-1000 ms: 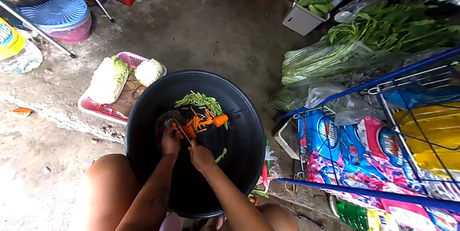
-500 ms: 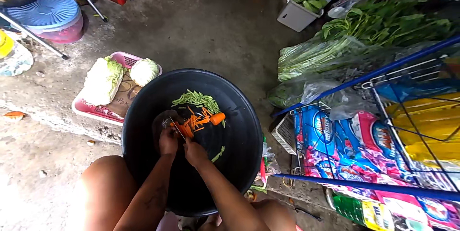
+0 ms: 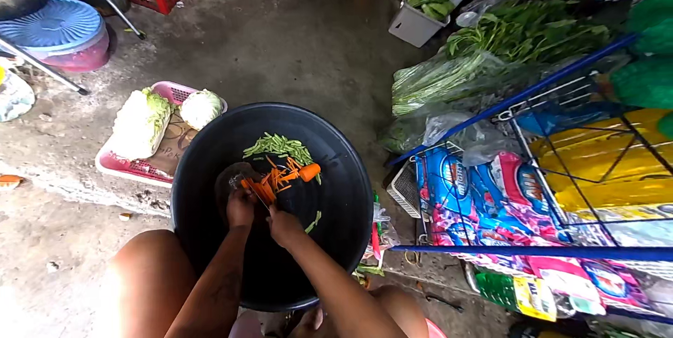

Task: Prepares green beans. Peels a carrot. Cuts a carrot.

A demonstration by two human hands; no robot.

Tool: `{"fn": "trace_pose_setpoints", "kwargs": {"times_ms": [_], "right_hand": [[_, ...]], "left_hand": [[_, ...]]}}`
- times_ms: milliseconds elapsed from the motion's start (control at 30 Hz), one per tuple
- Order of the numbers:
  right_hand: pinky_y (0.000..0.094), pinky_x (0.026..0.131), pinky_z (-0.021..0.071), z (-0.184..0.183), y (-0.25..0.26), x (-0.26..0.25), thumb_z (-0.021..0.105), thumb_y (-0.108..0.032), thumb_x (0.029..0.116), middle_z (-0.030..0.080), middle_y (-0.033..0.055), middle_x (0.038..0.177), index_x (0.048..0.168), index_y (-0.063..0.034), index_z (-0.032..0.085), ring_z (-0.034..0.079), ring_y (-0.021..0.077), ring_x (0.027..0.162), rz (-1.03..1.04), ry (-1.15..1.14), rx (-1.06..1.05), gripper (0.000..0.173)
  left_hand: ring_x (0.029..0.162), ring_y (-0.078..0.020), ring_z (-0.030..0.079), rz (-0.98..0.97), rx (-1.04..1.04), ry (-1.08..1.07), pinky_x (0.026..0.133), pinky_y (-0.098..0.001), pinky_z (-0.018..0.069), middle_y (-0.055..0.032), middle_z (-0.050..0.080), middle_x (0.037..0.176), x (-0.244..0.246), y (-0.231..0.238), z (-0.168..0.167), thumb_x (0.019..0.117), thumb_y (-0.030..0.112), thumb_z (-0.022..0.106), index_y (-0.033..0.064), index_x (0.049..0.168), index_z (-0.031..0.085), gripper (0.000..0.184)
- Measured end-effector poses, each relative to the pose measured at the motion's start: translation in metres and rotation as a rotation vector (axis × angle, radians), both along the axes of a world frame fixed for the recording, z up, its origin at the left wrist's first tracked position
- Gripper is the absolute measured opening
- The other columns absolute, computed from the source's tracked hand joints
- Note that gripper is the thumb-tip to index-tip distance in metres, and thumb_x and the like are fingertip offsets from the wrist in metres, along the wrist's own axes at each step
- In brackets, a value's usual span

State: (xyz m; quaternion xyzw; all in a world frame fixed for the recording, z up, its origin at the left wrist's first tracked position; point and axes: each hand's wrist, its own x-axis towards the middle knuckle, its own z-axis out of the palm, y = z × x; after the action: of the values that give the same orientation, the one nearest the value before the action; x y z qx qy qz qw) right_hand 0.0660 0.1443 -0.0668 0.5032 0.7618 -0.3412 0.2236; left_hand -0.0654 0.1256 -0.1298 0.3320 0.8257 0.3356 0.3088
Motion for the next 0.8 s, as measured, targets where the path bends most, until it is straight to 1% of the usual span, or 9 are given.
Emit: {"fn": "trace_pose_setpoints", "kwargs": {"times_ms": [100,267,333,400,467,500,633,700,800], "right_hand": [[0.0588,0.100,0.0528,0.015,-0.007,0.008,0.037,-0.031,0.1133,0.066,0.0221,0.129,0.150,-0.0088,0.041,0.065,0.0392,0.122,0.012,-0.051,-0.032,0.043],[0.0609,0.101,0.0517,0.035,-0.018,0.036,0.041,-0.033,0.1119,0.065,0.0225,0.132,0.152,-0.0095,0.041,0.063,0.0403,0.125,0.033,-0.149,-0.084,0.046],[0.0610,0.100,0.0520,0.041,-0.019,0.044,0.040,-0.034,0.1120,0.066,0.0230,0.129,0.152,-0.0098,0.042,0.064,0.0405,0.123,0.047,-0.147,-0.075,0.046],[0.0581,0.098,0.0540,0.043,-0.016,0.046,0.036,-0.035,0.1132,0.068,0.0220,0.122,0.150,-0.0101,0.042,0.067,0.0392,0.117,0.040,-0.090,-0.015,0.045],[0.0546,0.094,0.0560,0.041,-0.012,0.036,0.032,-0.034,0.1138,0.070,0.0204,0.114,0.149,-0.0103,0.041,0.070,0.0375,0.111,0.014,-0.040,0.056,0.043],[0.0534,0.093,0.0564,0.037,-0.010,0.027,0.031,-0.033,0.1140,0.070,0.0198,0.113,0.149,-0.0104,0.040,0.070,0.0368,0.110,0.005,-0.023,0.079,0.043],[0.0541,0.094,0.0562,0.018,-0.001,-0.004,0.031,-0.031,0.1140,0.070,0.0200,0.117,0.155,-0.0122,0.036,0.070,0.0371,0.112,0.024,0.020,0.129,0.046],[0.0546,0.093,0.0567,0.011,0.001,-0.012,0.031,-0.030,0.1141,0.070,0.0205,0.117,0.152,-0.0110,0.039,0.071,0.0378,0.111,0.030,0.030,0.141,0.043],[0.0540,0.092,0.0570,0.003,0.001,-0.018,0.031,-0.030,0.1140,0.070,0.0199,0.116,0.150,-0.0107,0.040,0.071,0.0375,0.110,0.016,0.029,0.134,0.042]], "left_hand": [[0.120,-0.0280,0.064,-0.003,-0.005,0.004,0.105,-0.0418,0.0515,-0.0182,0.064,0.131,-0.003,-0.001,0.000,0.1002,0.006,0.061,0.0017,0.118,0.070,0.020],[0.122,-0.0282,0.063,0.016,0.010,-0.017,0.107,-0.0425,0.0502,-0.0184,0.064,0.131,-0.004,0.000,-0.004,0.0992,0.005,0.062,0.0009,0.117,0.070,0.020],[0.121,-0.0277,0.063,0.020,0.013,-0.015,0.106,-0.0426,0.0506,-0.0181,0.065,0.130,-0.006,0.000,-0.004,0.0988,0.005,0.063,0.0015,0.116,0.071,0.019],[0.122,-0.0280,0.063,0.015,0.010,-0.008,0.107,-0.0427,0.0496,-0.0182,0.065,0.129,-0.006,0.000,-0.004,0.0996,0.006,0.062,0.0010,0.115,0.071,0.019],[0.125,-0.0281,0.061,0.002,-0.027,-0.006,0.109,-0.0428,0.0477,-0.0174,0.065,0.131,-0.007,0.001,-0.001,0.1015,0.009,0.060,0.0012,0.118,0.070,0.021],[0.124,-0.0280,0.062,-0.004,-0.042,-0.005,0.108,-0.0426,0.0480,-0.0173,0.065,0.130,-0.008,0.001,-0.001,0.1023,0.010,0.059,0.0011,0.118,0.069,0.021],[0.118,-0.0279,0.065,0.007,-0.009,-0.001,0.105,-0.0419,0.0502,-0.0183,0.067,0.125,-0.008,0.001,-0.002,0.1017,0.008,0.060,-0.0006,0.117,0.069,0.020],[0.116,-0.0277,0.066,0.011,-0.015,-0.024,0.104,-0.0432,0.0512,-0.0183,0.067,0.125,-0.009,0.001,-0.002,0.1013,0.009,0.061,-0.0002,0.117,0.070,0.020],[0.111,-0.0262,0.067,0.030,-0.022,-0.055,0.101,-0.0433,0.0527,-0.0176,0.068,0.124,-0.009,0.001,-0.001,0.1018,0.010,0.060,0.0008,0.116,0.070,0.019]]}}
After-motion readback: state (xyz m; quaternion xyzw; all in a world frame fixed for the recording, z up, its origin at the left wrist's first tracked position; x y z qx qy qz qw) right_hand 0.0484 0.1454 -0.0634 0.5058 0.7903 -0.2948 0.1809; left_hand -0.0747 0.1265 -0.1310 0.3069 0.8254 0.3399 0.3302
